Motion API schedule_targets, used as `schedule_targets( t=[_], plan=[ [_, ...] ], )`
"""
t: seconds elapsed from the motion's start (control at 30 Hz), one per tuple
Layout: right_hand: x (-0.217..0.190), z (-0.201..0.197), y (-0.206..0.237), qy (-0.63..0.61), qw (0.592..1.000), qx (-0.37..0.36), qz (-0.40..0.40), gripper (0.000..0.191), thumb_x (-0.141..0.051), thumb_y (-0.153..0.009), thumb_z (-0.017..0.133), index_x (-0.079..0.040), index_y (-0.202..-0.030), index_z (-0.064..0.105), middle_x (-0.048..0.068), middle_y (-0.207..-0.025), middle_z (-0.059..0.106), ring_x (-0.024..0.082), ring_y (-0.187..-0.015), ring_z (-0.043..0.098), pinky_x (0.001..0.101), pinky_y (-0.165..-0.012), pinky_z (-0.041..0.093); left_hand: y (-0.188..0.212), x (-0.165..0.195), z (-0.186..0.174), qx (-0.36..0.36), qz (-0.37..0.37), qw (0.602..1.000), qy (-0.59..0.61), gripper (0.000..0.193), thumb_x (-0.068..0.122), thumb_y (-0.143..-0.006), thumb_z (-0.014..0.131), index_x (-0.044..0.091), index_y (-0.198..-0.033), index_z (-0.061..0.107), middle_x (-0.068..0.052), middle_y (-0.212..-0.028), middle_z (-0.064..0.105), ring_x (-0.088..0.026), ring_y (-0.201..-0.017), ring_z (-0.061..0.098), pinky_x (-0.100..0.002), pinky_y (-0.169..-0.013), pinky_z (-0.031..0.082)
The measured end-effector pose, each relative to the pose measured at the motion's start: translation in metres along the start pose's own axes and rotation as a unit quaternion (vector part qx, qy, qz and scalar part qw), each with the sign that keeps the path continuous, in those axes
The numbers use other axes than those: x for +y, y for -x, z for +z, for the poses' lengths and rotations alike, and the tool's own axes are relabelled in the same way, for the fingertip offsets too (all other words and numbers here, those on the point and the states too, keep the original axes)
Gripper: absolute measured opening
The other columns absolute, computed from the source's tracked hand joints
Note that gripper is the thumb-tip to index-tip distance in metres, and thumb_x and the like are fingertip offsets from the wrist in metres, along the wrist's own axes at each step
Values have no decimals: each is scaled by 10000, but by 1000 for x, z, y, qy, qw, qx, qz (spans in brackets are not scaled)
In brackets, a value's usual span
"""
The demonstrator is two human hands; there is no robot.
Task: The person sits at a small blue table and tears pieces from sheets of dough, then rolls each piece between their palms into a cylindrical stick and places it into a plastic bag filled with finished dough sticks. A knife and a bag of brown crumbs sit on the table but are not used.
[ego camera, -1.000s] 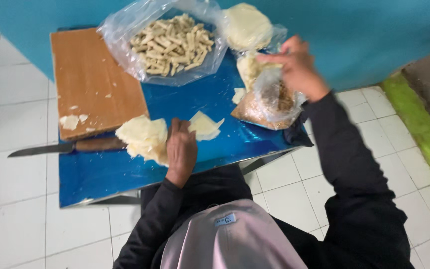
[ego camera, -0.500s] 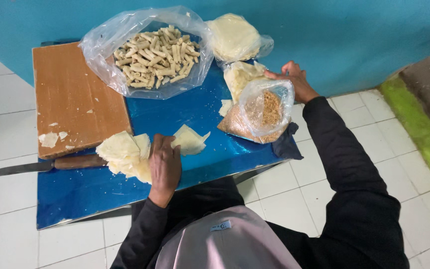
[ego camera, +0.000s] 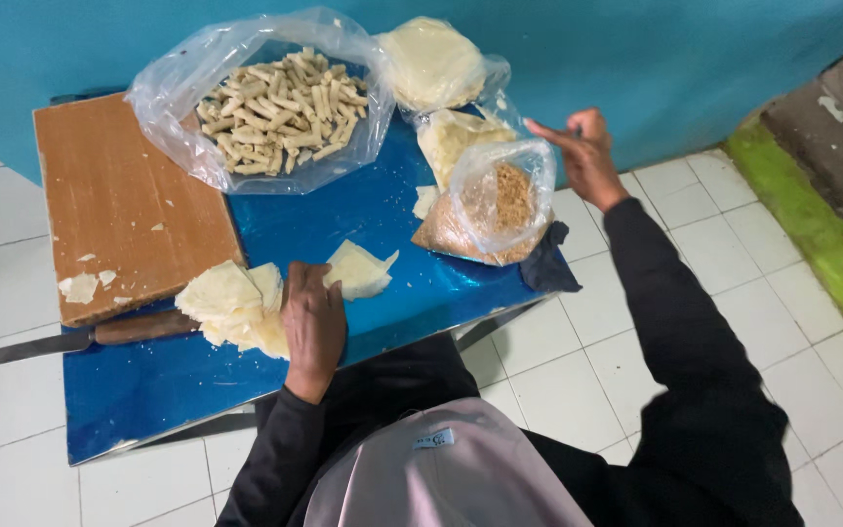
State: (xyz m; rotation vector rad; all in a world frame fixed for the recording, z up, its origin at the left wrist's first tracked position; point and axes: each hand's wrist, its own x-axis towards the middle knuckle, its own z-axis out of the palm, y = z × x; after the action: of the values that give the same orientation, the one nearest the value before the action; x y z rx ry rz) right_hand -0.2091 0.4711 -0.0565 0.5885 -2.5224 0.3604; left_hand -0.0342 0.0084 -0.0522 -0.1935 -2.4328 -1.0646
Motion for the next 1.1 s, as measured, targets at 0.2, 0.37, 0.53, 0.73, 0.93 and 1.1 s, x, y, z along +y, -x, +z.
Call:
schedule_targets(
  t=[0.2, 0.37, 0.53, 0.73, 0.93, 1.1],
  plan=[
    [6, 40, -12, 121, 991, -61, -9, 601, -230, -949, 664, -328, -1538, 596, 111, -1084, 401, 332, -1097, 422, 519, -868, 310, -3, -1, 2, 14, 11, 1000, -25, 250, -8, -851, 700, -45, -1094, 657, -188, -1088, 580, -398, -964, 621, -465, -798, 503],
    [18, 57, 17, 43, 995, -62, 71, 424, -200, -903, 678, -245, -1320, 618, 98, -1210, 420, 332, -1213, 422, 503, -876, 309, -3, -3, 4, 11, 5, 1000, -21, 256, -11, -846, 704, -45, -1096, 663, -189, -1087, 580, -392, -977, 619, -463, -803, 502],
    [8, 35, 17, -35, 995, 40, 90, 600, -122, -1036, 541, -426, -1549, 604, 68, -1095, 418, 272, -1116, 422, 417, -961, 374, -1, -3, 3, 5, 5, 1000, -18, 261, -26, -850, 693, -46, -1108, 658, -189, -1100, 584, -393, -970, 624, -462, -803, 507],
    [3, 53, -7, 64, 997, -28, 12, 478, -147, -961, 651, -261, -1424, 627, 136, -1110, 473, 333, -1094, 455, 495, -818, 294, -2, -3, 2, 0, -7, 1000, -18, 240, -21, -870, 686, -35, -1108, 659, -191, -1112, 584, -389, -947, 628, -468, -788, 503],
    [8, 61, 39, 213, 977, -1, 26, 193, -130, -927, 668, -175, -1114, 690, 58, -1228, 513, 273, -1160, 473, 477, -945, 307, -1, -4, 2, 7, 11, 1000, -27, 241, -19, -863, 691, -38, -1100, 653, -189, -1100, 581, -396, -946, 633, -467, -786, 506],
    [-38, -20, 44, 143, 975, 137, 97, 405, -41, -978, 630, -287, -1229, 832, 52, -1124, 476, 264, -1104, 451, 422, -897, 298, -1, -4, 3, -4, -1, 1000, -13, 252, -30, -865, 693, -37, -1114, 652, -190, -1092, 591, -371, -878, 644, -460, -747, 509]
  ],
)
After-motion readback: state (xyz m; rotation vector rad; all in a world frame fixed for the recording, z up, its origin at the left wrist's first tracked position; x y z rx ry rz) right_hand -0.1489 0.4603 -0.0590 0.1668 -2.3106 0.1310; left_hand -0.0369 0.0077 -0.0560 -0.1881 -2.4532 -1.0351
